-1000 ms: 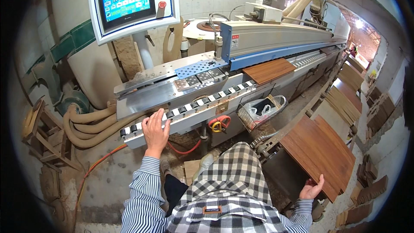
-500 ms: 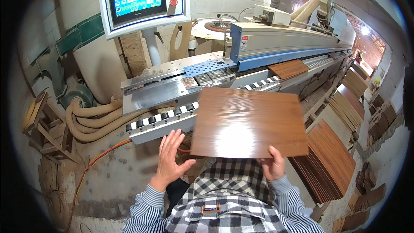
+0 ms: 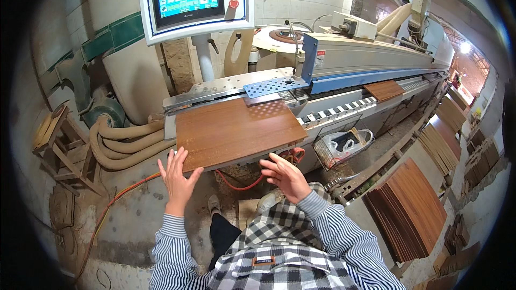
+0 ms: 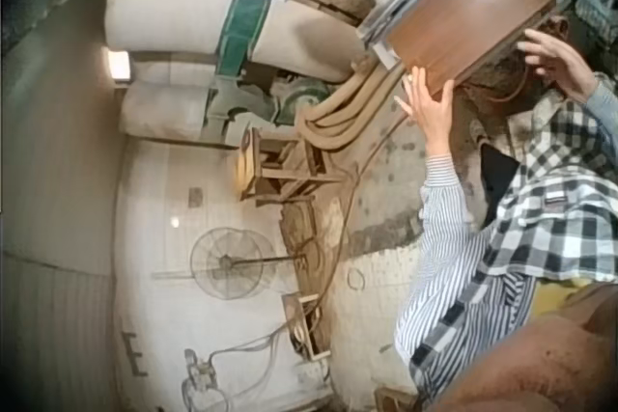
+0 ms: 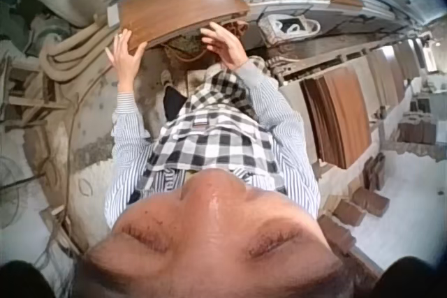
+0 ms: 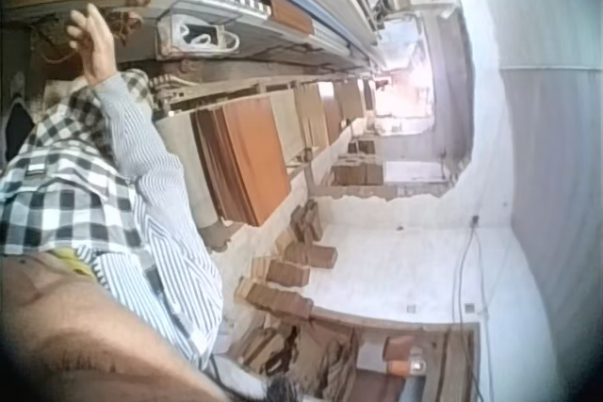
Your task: The person feeds wooden planks into a large industrial sanding machine one at a time. The person retrieves planks from a stack, places them on the machine's conveyor, and collects the processed planks as they exit.
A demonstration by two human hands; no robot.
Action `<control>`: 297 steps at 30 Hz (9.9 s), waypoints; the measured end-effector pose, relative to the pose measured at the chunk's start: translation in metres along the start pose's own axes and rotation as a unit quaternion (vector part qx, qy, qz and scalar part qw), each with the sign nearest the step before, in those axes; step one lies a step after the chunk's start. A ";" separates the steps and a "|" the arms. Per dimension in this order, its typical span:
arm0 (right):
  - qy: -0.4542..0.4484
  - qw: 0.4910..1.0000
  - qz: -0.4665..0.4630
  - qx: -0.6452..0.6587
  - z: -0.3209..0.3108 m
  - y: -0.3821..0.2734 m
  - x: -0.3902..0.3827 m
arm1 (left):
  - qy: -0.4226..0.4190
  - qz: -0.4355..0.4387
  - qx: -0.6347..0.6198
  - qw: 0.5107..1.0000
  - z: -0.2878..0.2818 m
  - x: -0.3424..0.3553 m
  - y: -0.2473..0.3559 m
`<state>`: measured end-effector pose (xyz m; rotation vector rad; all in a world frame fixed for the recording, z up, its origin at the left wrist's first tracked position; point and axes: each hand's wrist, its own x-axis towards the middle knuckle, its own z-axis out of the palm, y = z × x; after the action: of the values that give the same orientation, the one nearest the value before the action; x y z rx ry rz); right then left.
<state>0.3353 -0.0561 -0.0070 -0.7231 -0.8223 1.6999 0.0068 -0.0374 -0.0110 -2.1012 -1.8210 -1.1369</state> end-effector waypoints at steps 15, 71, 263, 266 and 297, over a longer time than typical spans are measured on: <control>0.205 0.645 -0.192 -0.711 -0.130 0.096 -0.157 | 0.022 0.001 -0.005 1.000 0.026 0.030 -0.011; 0.355 0.320 -0.129 -0.869 -0.212 -0.099 -0.212 | 0.064 0.174 0.026 0.982 0.108 0.051 0.068; 0.164 0.973 -0.125 0.102 -0.082 -0.014 -0.114 | -0.131 0.181 -0.127 0.966 -0.015 -0.027 0.105; 0.099 0.987 -0.056 0.117 -0.062 -0.001 -0.055 | -0.098 0.139 -0.089 0.981 -0.016 -0.033 0.075; 0.138 0.624 -0.218 -0.738 -0.124 0.086 -0.156 | -0.030 -0.031 -0.078 0.996 0.013 0.029 -0.011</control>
<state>0.4264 -0.2030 -0.1379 -1.5951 -1.9355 0.0852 0.0019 -0.0047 -0.0062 -2.2007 -1.8930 -1.2832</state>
